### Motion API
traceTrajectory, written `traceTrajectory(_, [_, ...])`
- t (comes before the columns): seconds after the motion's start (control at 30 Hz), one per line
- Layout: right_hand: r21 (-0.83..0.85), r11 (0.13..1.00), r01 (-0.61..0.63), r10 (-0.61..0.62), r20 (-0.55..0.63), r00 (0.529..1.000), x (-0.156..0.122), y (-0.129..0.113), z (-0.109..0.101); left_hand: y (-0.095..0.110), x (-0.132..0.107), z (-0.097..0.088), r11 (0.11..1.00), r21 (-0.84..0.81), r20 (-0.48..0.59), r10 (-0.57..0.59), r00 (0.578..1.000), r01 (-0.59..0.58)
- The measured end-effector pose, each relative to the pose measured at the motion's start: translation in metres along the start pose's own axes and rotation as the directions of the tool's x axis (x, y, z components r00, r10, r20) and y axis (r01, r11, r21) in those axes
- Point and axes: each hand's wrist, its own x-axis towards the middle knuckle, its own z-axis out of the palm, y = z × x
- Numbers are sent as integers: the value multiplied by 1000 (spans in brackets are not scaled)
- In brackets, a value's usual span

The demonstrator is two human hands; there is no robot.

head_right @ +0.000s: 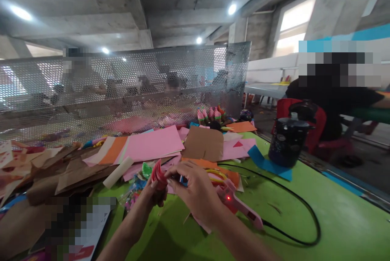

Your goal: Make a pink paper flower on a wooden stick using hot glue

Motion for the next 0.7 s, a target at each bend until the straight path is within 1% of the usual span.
traceTrajectory(0.1, [-15,1000,-20,20,20,1000,-1,-2,3,-4,2,-1,1000,23,-35,-3,999,4])
traceTrajectory(0.27, [-44,998,-54,56,42,998,-1,-3,6,-11,9,-7,999,30,-1,-37,999,37])
traceTrajectory(0.33, [-59,996,-64,67,48,997,-1,-4,6,-10,9,-5,998,43,3,-47,999,47])
traceTrajectory(0.47, [-96,993,-64,69,50,996,-1,-8,6,-1,1,5,999,41,-53,-2,999,4])
traceTrajectory(0.53, [-105,993,-56,62,54,997,-1,-9,5,3,-2,9,999,42,-58,5,998,-2])
traceTrajectory(0.7, [-110,993,-38,44,56,997,-1,-10,4,3,-5,9,999,39,-73,-6,997,9])
